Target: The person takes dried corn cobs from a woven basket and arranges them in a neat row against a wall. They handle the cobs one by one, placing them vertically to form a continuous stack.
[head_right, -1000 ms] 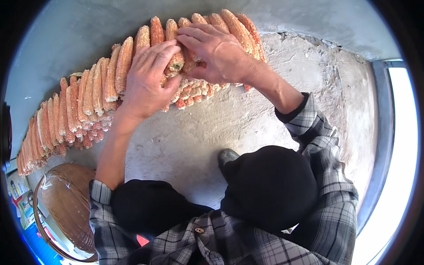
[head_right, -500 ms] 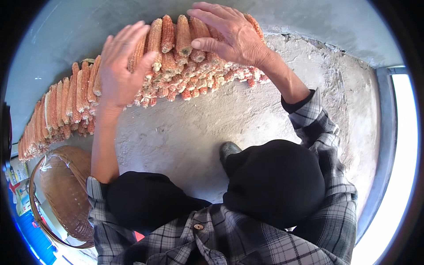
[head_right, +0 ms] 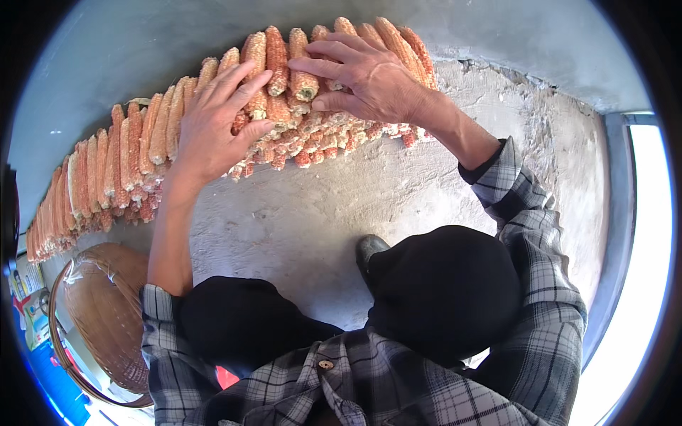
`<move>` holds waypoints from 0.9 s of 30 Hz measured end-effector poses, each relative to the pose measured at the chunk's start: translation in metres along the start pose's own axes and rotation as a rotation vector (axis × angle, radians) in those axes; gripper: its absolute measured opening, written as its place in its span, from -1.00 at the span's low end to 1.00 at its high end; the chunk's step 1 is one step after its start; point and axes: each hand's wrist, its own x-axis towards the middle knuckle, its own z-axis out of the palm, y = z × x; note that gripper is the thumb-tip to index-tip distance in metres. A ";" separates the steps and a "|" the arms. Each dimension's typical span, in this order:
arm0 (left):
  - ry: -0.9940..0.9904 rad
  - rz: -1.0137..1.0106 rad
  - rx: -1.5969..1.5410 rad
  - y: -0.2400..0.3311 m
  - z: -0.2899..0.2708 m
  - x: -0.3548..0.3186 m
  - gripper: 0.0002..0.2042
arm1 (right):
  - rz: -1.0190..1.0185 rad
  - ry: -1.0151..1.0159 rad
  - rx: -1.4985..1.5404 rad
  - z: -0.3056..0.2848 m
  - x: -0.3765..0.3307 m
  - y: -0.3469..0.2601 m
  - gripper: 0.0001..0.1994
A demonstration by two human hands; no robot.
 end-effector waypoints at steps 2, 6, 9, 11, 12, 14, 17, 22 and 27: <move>0.021 0.000 0.010 -0.005 -0.002 -0.003 -0.30 | 0.000 0.007 0.007 0.002 0.003 -0.003 -0.40; 0.004 -0.055 0.106 0.008 -0.003 0.002 -0.15 | 0.027 -0.003 0.003 0.001 0.005 -0.004 -0.41; -0.069 -0.064 0.162 0.011 -0.010 0.008 -0.20 | 0.018 0.015 0.046 0.003 0.010 -0.002 -0.42; -0.100 -0.094 0.181 0.018 -0.011 0.008 -0.24 | 0.033 0.007 0.040 0.003 0.006 -0.004 -0.42; -0.117 -0.108 0.190 0.021 -0.012 0.008 -0.26 | 0.042 0.003 0.038 0.002 0.006 -0.005 -0.42; -0.102 -0.130 0.114 0.020 -0.008 0.006 -0.32 | 0.046 0.007 0.036 -0.001 0.006 -0.009 -0.42; -0.063 -0.102 0.075 0.017 -0.003 0.004 -0.35 | 0.052 0.006 0.060 0.000 0.006 -0.009 -0.42; 0.000 -0.048 0.009 0.015 0.004 0.004 -0.42 | 0.055 0.003 0.070 0.000 0.004 -0.007 -0.42; -0.007 -0.034 0.180 0.009 0.008 0.001 -0.36 | 0.037 0.018 0.061 0.003 0.006 -0.004 -0.43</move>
